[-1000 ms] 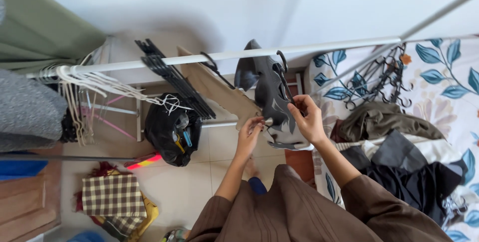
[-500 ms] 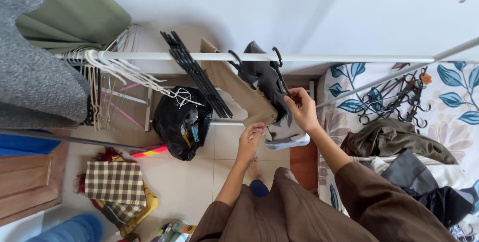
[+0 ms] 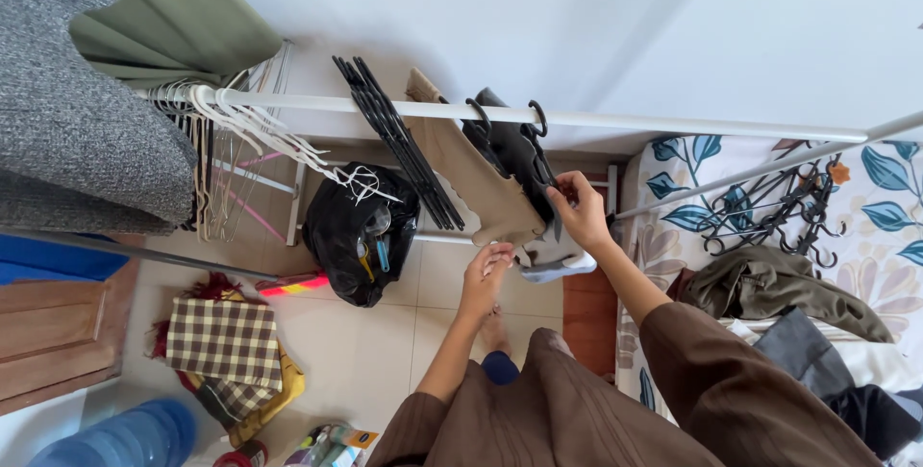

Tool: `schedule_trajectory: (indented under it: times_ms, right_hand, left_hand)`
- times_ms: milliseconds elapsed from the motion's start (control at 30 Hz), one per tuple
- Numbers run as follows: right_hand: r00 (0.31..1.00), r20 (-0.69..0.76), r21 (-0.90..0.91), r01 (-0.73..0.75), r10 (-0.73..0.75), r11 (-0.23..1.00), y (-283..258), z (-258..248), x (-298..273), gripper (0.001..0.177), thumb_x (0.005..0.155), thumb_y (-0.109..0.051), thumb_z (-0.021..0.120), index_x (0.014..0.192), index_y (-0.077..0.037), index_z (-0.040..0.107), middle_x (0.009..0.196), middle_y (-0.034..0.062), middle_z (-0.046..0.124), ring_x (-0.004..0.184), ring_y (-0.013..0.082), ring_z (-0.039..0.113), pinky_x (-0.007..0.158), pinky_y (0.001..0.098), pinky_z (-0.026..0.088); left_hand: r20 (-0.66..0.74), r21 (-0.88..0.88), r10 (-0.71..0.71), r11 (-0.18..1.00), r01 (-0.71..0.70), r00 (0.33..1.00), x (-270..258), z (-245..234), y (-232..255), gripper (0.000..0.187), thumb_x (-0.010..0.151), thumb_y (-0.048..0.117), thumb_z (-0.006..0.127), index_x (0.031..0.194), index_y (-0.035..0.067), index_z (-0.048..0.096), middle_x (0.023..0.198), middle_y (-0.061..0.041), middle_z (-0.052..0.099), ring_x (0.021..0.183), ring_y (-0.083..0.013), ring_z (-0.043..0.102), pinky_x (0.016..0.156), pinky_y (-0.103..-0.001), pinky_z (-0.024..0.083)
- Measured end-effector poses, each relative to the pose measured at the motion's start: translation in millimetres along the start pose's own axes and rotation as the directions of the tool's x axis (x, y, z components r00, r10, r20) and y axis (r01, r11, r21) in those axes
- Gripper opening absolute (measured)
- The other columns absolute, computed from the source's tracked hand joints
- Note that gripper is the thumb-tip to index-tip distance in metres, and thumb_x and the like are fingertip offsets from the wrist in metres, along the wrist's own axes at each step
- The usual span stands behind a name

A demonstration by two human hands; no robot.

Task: The person is sorting clothes on a bed and hanging them on a rack.

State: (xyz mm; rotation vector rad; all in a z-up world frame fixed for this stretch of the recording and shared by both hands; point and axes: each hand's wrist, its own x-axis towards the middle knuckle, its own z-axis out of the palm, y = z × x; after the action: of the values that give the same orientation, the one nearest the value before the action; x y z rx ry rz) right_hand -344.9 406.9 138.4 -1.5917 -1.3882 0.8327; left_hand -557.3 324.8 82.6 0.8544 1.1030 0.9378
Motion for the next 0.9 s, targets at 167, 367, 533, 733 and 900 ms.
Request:
schedule_trajectory:
  times_ms: [167,367,533,733,900]
  right_hand:
    - [0.998,0.021,-0.030,0.063,-0.063,0.998,0,20,9,0.019,0.095,-0.013,0.073,0.106,0.000,0.064,0.089,0.0100,0.072,0.082,0.0157,0.068,0.076,0.0310,0.054]
    - [0.989,0.062,-0.030,0.133,-0.131,0.991,-9,48,27,0.018,0.094,-0.012,0.073,0.103,0.000,0.063,0.084,0.0114,0.071,0.076,0.0174,0.069,0.072,0.0319,0.054]
    - [0.986,0.078,-0.015,0.148,-0.147,0.989,-3,66,40,0.016,0.094,-0.011,0.073,0.102,-0.001,0.063,0.081,0.0096,0.070,0.072,0.0163,0.066,0.069,0.0307,0.053]
    - [0.991,0.107,-0.031,0.083,-0.079,0.996,-10,82,43,0.014,0.094,-0.012,0.072,0.097,-0.001,0.064,0.077,0.0088,0.069,0.068,0.0142,0.060,0.064,0.0311,0.050]
    - [0.986,0.156,0.025,0.061,-0.064,0.998,-17,99,39,0.016,0.092,-0.014,0.074,0.095,-0.001,0.063,0.076,0.0064,0.069,0.068,0.0118,0.061,0.064,0.0291,0.051]
  left_hand:
    - [0.009,-0.035,0.016,0.999,-0.016,1.000,5,-4,-6,0.029,0.099,0.015,0.062,0.122,-0.002,0.066,0.114,-0.012,0.072,0.108,-0.0187,0.068,0.098,-0.032,0.053]
    - [0.010,-0.057,0.071,0.996,-0.071,0.997,11,-10,-18,0.028,0.098,0.012,0.061,0.122,-0.002,0.066,0.117,-0.011,0.072,0.110,-0.0184,0.068,0.097,-0.032,0.053]
    - [-0.012,-0.081,0.098,0.992,-0.099,0.995,19,-21,-31,0.027,0.098,0.010,0.061,0.121,-0.003,0.067,0.116,-0.012,0.072,0.109,-0.0186,0.068,0.095,-0.032,0.055]
    - [-0.003,-0.061,0.081,0.995,-0.081,0.997,25,-29,-28,0.029,0.097,0.009,0.061,0.123,-0.001,0.066,0.113,-0.012,0.072,0.106,-0.0187,0.068,0.094,-0.032,0.056]
    - [-0.020,-0.035,0.107,0.994,-0.108,0.994,23,-27,-25,0.028,0.097,0.009,0.058,0.122,-0.002,0.066,0.112,-0.014,0.073,0.105,-0.0194,0.070,0.095,-0.033,0.056]
